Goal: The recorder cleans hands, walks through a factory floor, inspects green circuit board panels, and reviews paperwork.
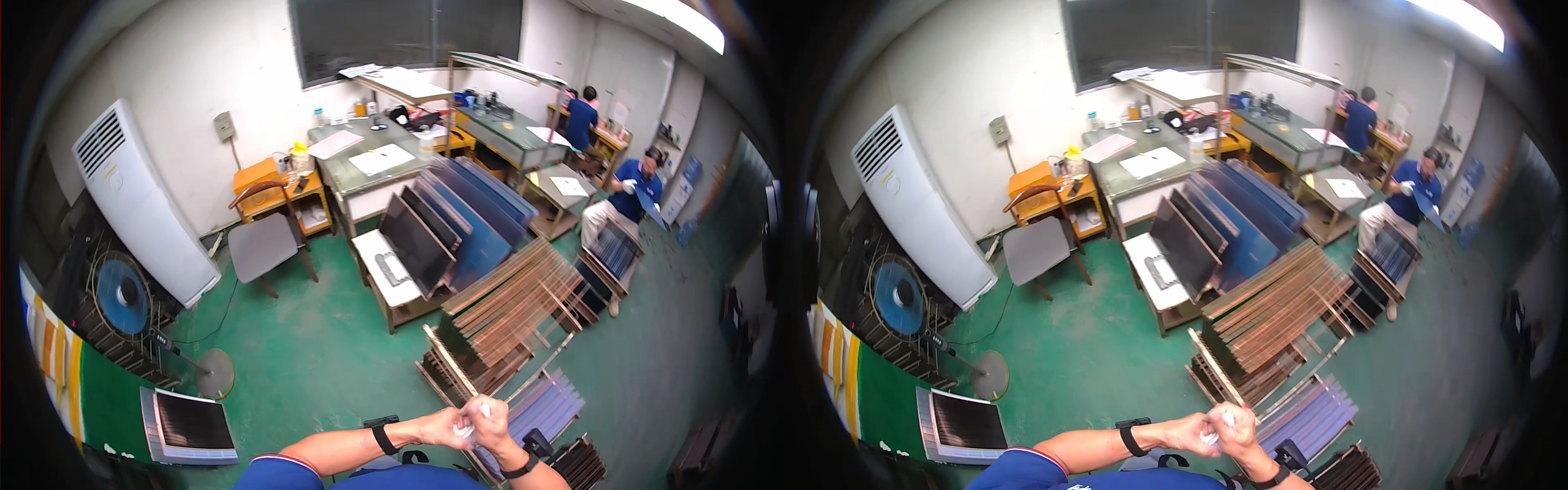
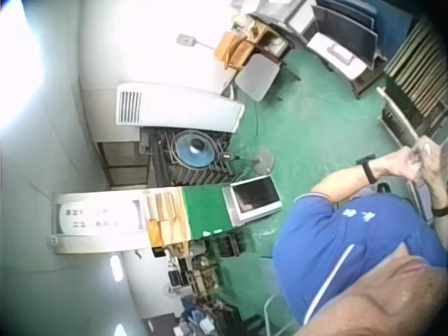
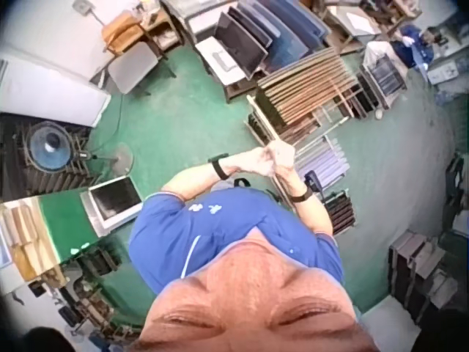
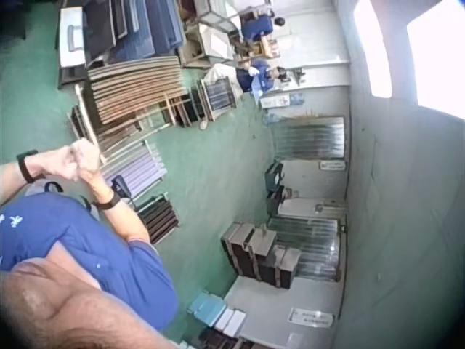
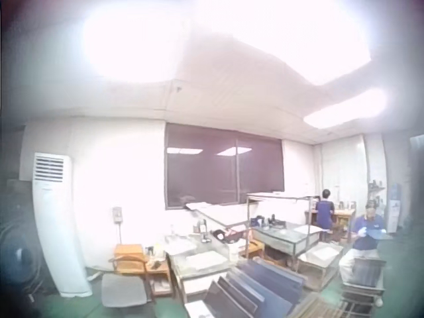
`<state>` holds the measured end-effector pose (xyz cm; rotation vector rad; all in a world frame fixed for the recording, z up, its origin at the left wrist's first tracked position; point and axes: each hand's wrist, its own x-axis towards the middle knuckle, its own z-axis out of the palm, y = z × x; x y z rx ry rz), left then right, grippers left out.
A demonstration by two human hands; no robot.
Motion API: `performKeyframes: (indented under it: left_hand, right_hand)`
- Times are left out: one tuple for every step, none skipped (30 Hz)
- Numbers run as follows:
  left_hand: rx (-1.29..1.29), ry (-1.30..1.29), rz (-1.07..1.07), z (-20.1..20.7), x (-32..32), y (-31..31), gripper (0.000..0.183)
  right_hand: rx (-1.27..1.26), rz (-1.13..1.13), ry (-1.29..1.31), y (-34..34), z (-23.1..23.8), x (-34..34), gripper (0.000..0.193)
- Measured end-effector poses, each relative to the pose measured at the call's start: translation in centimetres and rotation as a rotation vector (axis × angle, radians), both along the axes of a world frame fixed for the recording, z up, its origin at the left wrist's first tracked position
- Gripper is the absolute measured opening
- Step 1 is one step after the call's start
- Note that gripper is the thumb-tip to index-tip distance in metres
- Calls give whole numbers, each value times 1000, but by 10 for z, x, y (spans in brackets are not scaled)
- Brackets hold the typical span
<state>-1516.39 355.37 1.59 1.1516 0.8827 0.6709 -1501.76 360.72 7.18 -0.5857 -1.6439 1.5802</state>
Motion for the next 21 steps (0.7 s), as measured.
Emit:
performKeyframes:
  left_hand:
    - [46,97,95,26,-28,2,27]
    - [49,90,111,25,-56,-2,27]
    - [74,212,210,22,-84,-4,28]
    - [99,340,311,21,-114,-7,29]
    - [134,368,405,24,-140,-11,32]
    - [141,370,407,21,-167,-16,32]
    - [159,450,484,17,-190,-20,32]
    - [172,533,572,12,-211,-23,32]
    - [178,536,579,9,-231,-23,32]
    - [187,579,632,6,-250,-21,31]
    - [197,623,684,4,-268,-17,30]
    - [205,668,736,3,-287,-11,29]
    - [193,694,752,6,-305,-5,29]
    - [191,702,754,1,-324,4,29]
    - [170,696,776,-8,-344,13,30]
    - [144,693,802,-17,-364,21,31]
    - [134,707,803,-25,-383,30,31]
    - [87,671,790,-32,-403,39,33]
    - [45,638,775,-29,-425,53,34]
    - [38,656,770,-25,-443,67,34]
    - [38,610,757,-21,-456,81,37]
  right_hand:
    - [-135,23,81,6,-5,-35,39]
    - [-274,48,164,10,-11,-71,45]
    - [-236,79,139,13,-16,-105,48]
    - [-197,111,119,16,-19,-140,51]
    - [-173,121,65,17,-19,-172,51]
    - [-105,164,5,19,-21,-203,51]
    - [-112,195,-28,22,-22,-231,50]
    - [-121,236,-59,22,-24,-258,49]
    - [-96,262,-98,24,-20,-284,48]
    - [-62,283,-127,28,-19,-308,48]
    - [-58,307,-126,33,-22,-331,48]
    - [-55,330,-123,41,-26,-354,48]
    - [-55,334,-118,49,-30,-376,48]
    - [-52,356,-116,58,-34,-398,49]
    - [-51,378,-113,68,-38,-419,49]
    - [-59,385,-103,79,-43,-440,49]
    - [-45,411,-118,90,-48,-461,49]
    - [-34,436,-131,102,-53,-480,49]
    - [-42,438,-115,114,-57,-499,49]
    - [-142,457,-132,125,-64,-514,49]
    - [-243,477,-149,138,-69,-532,49]
